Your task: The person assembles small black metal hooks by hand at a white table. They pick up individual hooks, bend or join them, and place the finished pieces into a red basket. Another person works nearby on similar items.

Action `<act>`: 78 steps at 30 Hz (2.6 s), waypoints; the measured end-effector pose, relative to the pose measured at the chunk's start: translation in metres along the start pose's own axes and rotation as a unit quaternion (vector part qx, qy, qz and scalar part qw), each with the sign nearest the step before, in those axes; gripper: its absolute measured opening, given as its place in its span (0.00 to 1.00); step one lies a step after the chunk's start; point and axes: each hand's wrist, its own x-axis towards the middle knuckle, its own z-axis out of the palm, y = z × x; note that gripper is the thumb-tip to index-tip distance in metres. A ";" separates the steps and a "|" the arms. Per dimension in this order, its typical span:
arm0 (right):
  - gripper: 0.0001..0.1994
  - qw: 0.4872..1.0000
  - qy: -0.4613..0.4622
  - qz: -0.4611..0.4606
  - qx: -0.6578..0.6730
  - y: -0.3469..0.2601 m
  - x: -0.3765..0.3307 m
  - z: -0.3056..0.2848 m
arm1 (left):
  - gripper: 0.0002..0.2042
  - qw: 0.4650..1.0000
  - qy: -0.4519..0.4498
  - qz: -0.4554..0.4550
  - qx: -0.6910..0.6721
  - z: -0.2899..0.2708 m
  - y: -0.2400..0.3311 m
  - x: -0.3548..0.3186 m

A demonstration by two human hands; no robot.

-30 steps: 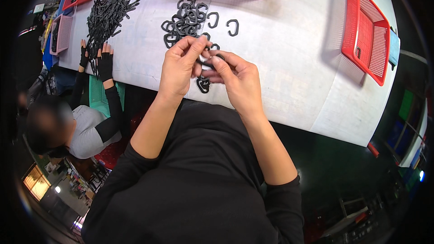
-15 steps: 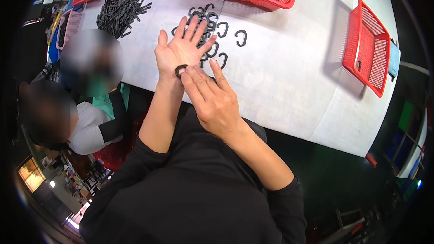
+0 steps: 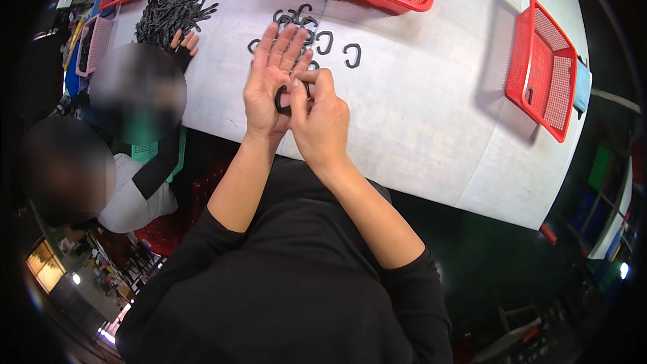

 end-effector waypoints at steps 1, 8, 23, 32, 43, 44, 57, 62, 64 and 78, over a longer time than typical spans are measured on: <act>0.08 0.994 0.007 -0.052 -0.100 0.000 -0.002 -0.003 | 0.21 0.998 0.009 -0.051 -0.026 0.000 -0.004 -0.003; 0.18 0.890 -0.090 -0.310 -0.323 -0.045 0.011 0.016 | 0.20 0.966 0.003 -0.223 -0.133 -0.045 0.040 0.035; 0.15 0.925 -0.128 -0.291 -0.207 -0.037 -0.007 0.019 | 0.24 0.957 0.071 -0.030 -0.280 -0.004 0.020 0.014; 0.13 0.973 -0.108 -0.150 -0.138 -0.037 -0.008 0.026 | 0.29 0.979 0.163 0.042 -0.112 -0.001 0.015 0.029; 0.10 0.960 -0.118 -0.211 -0.138 -0.014 0.052 -0.010 | 0.25 0.897 0.271 -0.179 -0.299 -0.015 -0.012 0.068; 0.10 0.956 -0.087 -0.226 -0.166 -0.012 0.061 -0.016 | 0.24 0.938 0.248 -0.154 -0.187 -0.028 -0.024 0.077; 0.16 0.905 0.142 -0.266 -0.299 -0.005 0.156 -0.100 | 0.21 0.614 -0.131 0.035 0.778 -0.020 -0.115 0.066; 0.14 0.953 0.123 -0.156 -0.227 0.026 0.097 -0.101 | 0.19 0.676 -0.126 -0.048 0.724 -0.020 -0.112 0.069; 0.13 0.962 0.100 -0.121 -0.223 0.036 0.074 -0.099 | 0.15 0.693 -0.122 -0.044 0.709 -0.027 -0.113 0.067; 0.13 0.985 0.033 0.124 0.115 0.022 -0.003 -0.094 | 0.13 0.900 -0.072 -0.373 0.215 0.015 -0.012 0.005</act>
